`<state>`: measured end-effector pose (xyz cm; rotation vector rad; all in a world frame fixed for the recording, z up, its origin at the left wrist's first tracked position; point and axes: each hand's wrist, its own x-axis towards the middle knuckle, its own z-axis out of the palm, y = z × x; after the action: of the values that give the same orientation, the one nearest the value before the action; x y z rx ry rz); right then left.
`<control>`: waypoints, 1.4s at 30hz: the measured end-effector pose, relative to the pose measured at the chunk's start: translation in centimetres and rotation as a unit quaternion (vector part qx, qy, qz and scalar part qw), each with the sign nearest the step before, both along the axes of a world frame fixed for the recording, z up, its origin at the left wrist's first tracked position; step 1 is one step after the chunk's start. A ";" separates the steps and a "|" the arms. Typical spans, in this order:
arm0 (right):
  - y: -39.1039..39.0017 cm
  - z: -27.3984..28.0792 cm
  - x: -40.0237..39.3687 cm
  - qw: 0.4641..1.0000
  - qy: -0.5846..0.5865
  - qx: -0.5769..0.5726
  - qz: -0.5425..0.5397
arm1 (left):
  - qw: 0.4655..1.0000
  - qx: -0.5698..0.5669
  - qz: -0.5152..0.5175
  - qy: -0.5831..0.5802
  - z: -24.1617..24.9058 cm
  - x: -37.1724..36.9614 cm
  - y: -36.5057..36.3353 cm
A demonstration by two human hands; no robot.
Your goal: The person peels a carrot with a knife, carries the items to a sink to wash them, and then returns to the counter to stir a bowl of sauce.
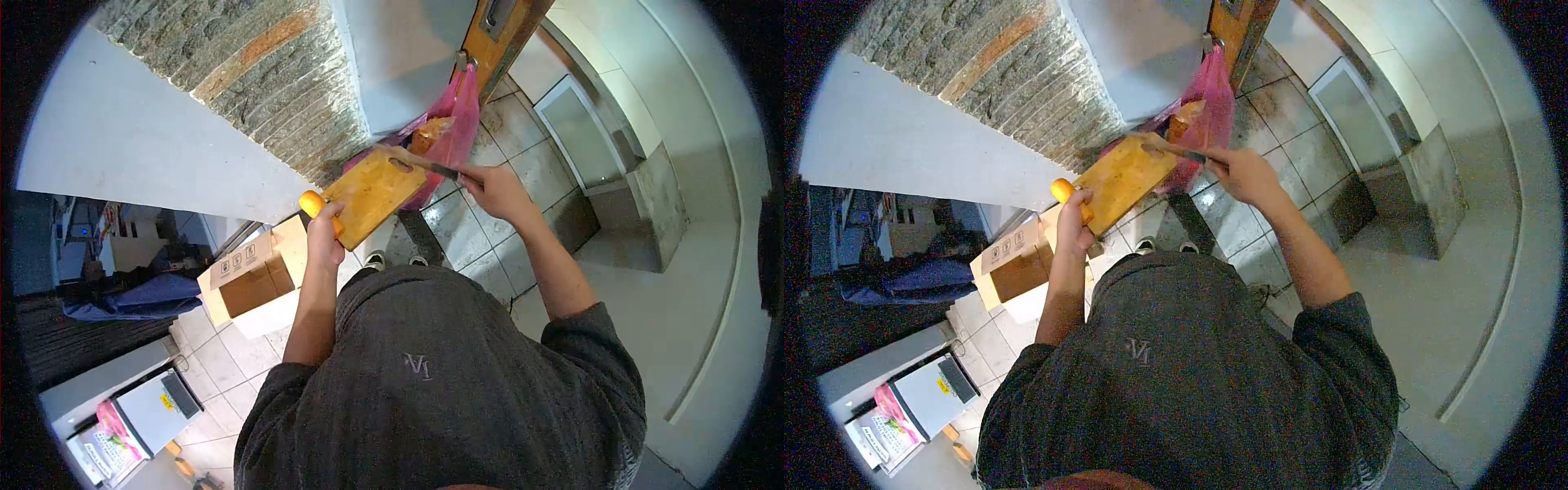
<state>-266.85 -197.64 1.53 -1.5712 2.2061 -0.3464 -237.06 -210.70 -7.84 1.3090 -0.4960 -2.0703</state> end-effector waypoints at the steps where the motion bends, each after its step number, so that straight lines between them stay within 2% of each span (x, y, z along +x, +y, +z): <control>1: 0.2 -0.1 0.1 1.000 -0.009 0.014 0.019 | 1.000 0.000 -0.003 0.002 -0.6 0.2 -0.2; 5: 0.3 0.0 0.9 0.996 0.050 0.032 -0.060 | 1.000 -0.021 -0.017 0.007 0.2 0.1 -0.3; 7: 0.6 0.6 1.3 0.997 -0.056 0.006 -0.053 | 1.000 -0.025 -0.014 -0.002 0.5 0.2 -0.2; 8: 0.9 0.4 1.9 0.997 -0.059 0.008 -0.053 | 1.000 -0.019 -0.013 0.013 0.0 0.3 -0.3; 10: 1.8 0.3 3.4 0.984 -0.171 -0.044 0.015 | 0.999 -0.013 -0.016 0.028 0.1 0.2 -0.3; 12: 2.2 0.3 4.4 0.987 -0.158 -0.018 0.039 | 0.999 0.017 0.013 0.044 0.5 -0.1 -0.2; 15: 2.2 0.4 5.2 0.997 -0.063 0.012 -0.038 | 1.000 -0.011 0.004 0.002 1.5 -0.3 0.2; 19: 2.4 1.5 5.5 0.996 -0.064 0.022 -0.060 | 1.000 0.004 0.013 -0.003 1.6 -0.3 0.2; 21: 3.2 1.6 6.0 0.983 -0.185 -0.020 -0.006 | 0.999 0.022 0.015 0.023 1.6 -0.6 -0.2; 26: 3.7 1.1 6.7 0.992 -0.126 0.012 -0.013 | 1.000 0.004 0.021 0.000 1.2 -0.5 -0.1; 28: 3.4 1.4 6.9 0.998 0.012 0.022 -0.059 | 1.000 -0.004 0.016 -0.014 1.1 -0.3 0.0; 29: 3.4 1.9 7.0 0.998 0.011 0.022 -0.058 | 1.000 0.000 0.022 -0.013 1.2 -0.2 0.1; 31: 3.6 3.0 7.3 0.976 -0.206 0.026 -0.064 | 1.000 0.004 0.028 -0.014 1.8 -0.4 0.4; 35: 3.7 2.2 8.3 0.986 -0.167 0.018 -0.020 | 0.999 0.032 0.037 -0.003 3.5 -0.7 0.7; 37: 2.8 1.3 7.8 0.997 -0.025 0.044 -0.062 | 0.999 0.028 0.034 -0.005 3.4 -0.5 0.8; 41: 1.8 2.0 7.3 0.994 0.001 0.042 -0.102 | 0.999 0.008 0.014 -0.043 0.6 0.8 0.7; 42: 1.9 2.5 7.6 0.995 -0.064 0.021 -0.070 | 0.999 0.006 0.013 -0.046 1.1 0.7 0.7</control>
<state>-259.30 -195.71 4.08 -1.3382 2.2133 -0.4259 -236.34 -209.99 -6.77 1.4153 -0.5030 -2.0015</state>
